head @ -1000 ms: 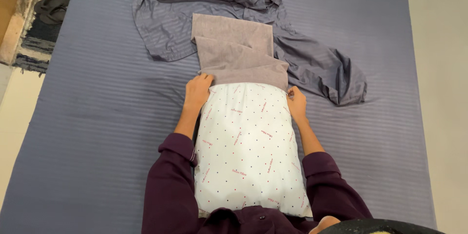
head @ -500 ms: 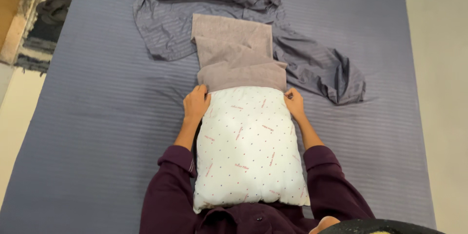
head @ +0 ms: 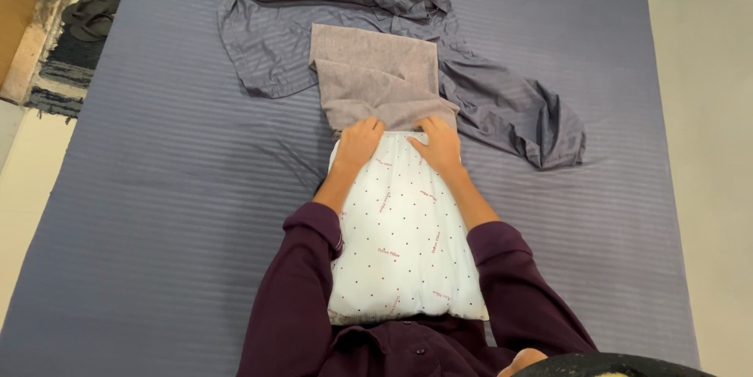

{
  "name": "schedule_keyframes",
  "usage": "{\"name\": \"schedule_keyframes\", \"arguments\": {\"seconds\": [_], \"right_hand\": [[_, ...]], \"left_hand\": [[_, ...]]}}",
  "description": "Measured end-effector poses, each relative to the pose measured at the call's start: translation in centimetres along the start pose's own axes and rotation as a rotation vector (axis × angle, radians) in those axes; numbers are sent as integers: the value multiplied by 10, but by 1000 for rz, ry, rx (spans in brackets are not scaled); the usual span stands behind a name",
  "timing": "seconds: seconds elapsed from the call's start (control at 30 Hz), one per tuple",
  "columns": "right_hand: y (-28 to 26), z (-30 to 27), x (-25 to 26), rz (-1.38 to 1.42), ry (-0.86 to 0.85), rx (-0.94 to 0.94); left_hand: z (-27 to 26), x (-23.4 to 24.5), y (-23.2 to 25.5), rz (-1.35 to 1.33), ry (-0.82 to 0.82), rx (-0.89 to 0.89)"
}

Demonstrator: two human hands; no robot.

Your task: The person folds a large cloth and a pillowcase on a bed, placing the pillow inside the folded case and smoothing it by hand.

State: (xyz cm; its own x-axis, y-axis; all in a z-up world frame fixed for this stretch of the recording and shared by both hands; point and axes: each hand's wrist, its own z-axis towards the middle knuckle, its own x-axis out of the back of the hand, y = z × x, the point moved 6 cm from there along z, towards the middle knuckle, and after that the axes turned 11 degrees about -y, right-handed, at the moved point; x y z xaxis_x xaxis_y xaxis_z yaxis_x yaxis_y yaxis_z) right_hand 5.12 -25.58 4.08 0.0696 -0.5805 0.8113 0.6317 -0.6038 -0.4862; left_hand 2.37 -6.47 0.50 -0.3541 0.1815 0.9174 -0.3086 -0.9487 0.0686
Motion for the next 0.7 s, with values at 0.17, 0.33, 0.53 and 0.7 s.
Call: {"name": "schedule_keyframes", "arguments": {"seconds": [0.17,0.33,0.53,0.7], "right_hand": [[49,1,-8,-273,-29,-212],[119,-62,-3,-71,80,-377],[153,-80,-42,366,-39,-720],[145,-87,-58,921,-63,-711]], "left_hand": [[-33,51,-8,-37,61,-52],[-57,45,-46,47,-8,234],[-78,-7,-84,-326,-127,564],[-97,-53,-100,-420,-255,729]]}}
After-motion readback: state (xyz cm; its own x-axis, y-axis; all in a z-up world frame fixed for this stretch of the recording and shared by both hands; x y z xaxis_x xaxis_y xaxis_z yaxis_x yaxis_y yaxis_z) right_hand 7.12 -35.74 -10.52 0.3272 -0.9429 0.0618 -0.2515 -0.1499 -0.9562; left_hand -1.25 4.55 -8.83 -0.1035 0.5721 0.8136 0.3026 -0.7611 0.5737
